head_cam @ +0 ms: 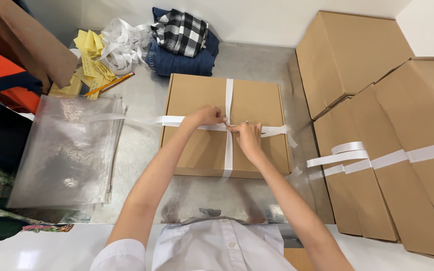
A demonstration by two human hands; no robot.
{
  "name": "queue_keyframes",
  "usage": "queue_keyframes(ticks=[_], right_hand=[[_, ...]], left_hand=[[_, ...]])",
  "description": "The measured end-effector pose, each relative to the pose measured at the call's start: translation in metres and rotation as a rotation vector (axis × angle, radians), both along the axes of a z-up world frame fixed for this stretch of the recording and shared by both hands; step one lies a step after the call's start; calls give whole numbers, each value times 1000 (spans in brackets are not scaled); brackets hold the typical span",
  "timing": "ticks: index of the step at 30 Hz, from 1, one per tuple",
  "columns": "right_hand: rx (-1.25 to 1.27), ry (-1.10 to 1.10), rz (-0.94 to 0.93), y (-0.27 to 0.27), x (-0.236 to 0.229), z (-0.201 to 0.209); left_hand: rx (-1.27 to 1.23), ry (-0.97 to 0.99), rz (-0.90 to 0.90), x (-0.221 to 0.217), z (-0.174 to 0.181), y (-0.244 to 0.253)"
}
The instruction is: The person ties a white ribbon around a cardboard box, forming a bow on top. They then pick up a yellow sticky note and a pencil, place the note on the box, and write on it.
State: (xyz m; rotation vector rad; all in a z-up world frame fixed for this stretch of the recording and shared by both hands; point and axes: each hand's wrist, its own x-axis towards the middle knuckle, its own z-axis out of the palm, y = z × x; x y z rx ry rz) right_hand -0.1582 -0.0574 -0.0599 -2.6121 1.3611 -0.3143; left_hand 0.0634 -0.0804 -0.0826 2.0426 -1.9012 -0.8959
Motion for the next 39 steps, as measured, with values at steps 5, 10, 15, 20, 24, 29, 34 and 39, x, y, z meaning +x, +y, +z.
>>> queue_keyframes(ticks=[5, 10, 15, 20, 24, 29, 34, 39], right_hand=[[1, -1, 16, -7, -1, -11], [-15, -17, 1, -14, -7, -19], [351, -635, -115, -32, -21, -5], [335, -400, -103, -57, -30, -2], [318, -317, -43, -71, -47, -2], [317, -240, -78, -56, -51, 30], [309, -342, -88, -53, -50, 23], [297, -503, -99, -45, -49, 33]], left_hand=[[-26, 27, -86, 8, 17, 6], [96, 126, -68, 10, 11, 17], [138, 415, 269, 6, 8, 33], [174, 416, 286, 7, 8, 24], [125, 316, 230, 12, -11, 11], [58, 788, 199, -20, 81, 59], [185, 1135, 273, -23, 103, 75], [145, 1282, 440, -23, 60, 59]])
